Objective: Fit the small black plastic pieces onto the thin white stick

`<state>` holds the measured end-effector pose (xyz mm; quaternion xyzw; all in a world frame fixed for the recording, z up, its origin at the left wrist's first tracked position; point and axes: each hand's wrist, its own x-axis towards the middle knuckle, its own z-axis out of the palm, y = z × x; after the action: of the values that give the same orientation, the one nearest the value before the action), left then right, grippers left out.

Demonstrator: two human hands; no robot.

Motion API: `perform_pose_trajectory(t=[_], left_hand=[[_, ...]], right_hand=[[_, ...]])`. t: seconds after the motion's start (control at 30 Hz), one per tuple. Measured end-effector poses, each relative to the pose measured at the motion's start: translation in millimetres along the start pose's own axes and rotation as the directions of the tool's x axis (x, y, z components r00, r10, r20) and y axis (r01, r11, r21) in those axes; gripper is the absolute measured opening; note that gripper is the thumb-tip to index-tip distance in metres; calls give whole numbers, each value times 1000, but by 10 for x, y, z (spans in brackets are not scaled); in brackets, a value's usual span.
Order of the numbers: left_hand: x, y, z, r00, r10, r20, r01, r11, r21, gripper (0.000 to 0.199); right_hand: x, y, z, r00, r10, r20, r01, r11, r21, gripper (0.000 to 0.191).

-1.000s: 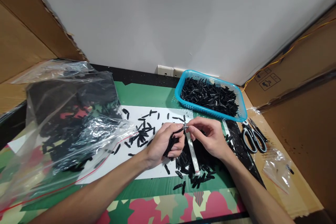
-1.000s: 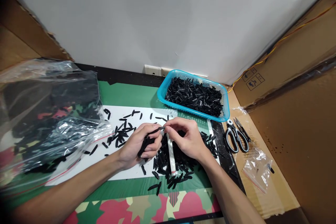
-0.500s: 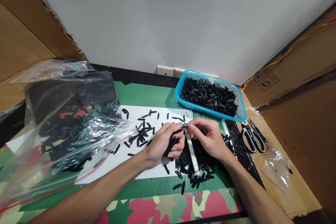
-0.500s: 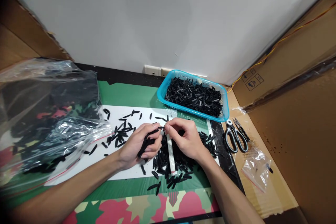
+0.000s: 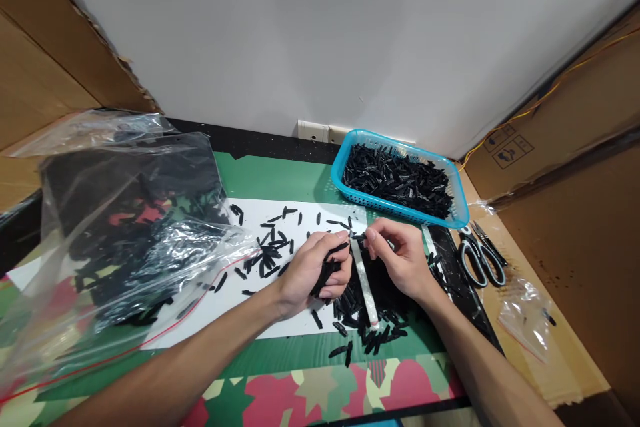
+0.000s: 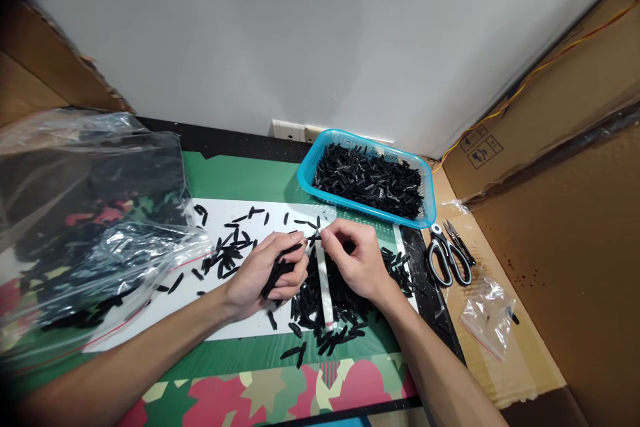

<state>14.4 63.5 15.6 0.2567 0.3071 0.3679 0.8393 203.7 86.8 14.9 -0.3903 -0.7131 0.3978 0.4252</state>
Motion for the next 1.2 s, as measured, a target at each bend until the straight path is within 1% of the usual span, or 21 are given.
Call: perform_pose_trajectory(t=[0.07, 0.13, 0.2, 0.23, 0.33, 0.37, 0.43, 0.53, 0.7, 0.93, 1.07, 1.2], left_hand=[[0, -1, -7, 1000, -3, 2, 3, 1000, 3, 44], [2, -7, -13, 1000, -9, 8, 9, 1000, 11, 45], [6, -20, -19, 1000, -10, 16, 10, 1000, 19, 45], [10, -29, -20, 1000, -6, 17, 6, 1000, 18, 45], [19, -55, -21, 1000, 18, 1, -18, 1000, 1, 44], [21, -62, -21, 1000, 23, -7, -23, 1000, -2, 44], [22, -69, -22, 1000, 20, -8, -20, 1000, 11, 46], [19, -64, -22, 1000, 1, 8, -2, 999, 33, 50], [17, -29, -15, 1000, 0, -13, -1, 1000, -18, 49], [-5, 22, -12, 999, -33, -41, 30, 997, -71, 39], [-6, 21, -6, 999, -11, -30, 9, 998, -62, 38], [0, -2, -11, 1000, 19, -17, -20, 1000, -22, 37]], right_hand=[[-13, 12, -27, 991, -97, -96, 85, 989, -123, 44], [-26, 19, -44, 968, -201, -153, 164, 960, -228, 48], [-37, 12, -35, 958, -251, -141, 212, 946, -244, 45], [-42, 3, -19, 962, -250, -109, 222, 950, -219, 38], [-56, -32, 56, 977, -211, 26, 213, 971, -107, 6], [-60, -41, 82, 979, -197, 55, 201, 976, -82, 6], [-65, -50, 120, 984, -162, 76, 166, 985, -47, 6], [-61, -36, 135, 993, -106, 55, 106, 994, 13, 6], [-45, 12, 113, 999, -32, 16, 30, 992, 119, 4], [-42, 54, 99, 999, 41, 5, -42, 992, 121, 8], [-45, 63, 88, 997, 72, 11, -72, 990, 121, 12], [-40, 61, 84, 997, 68, 28, -70, 992, 101, 14]])
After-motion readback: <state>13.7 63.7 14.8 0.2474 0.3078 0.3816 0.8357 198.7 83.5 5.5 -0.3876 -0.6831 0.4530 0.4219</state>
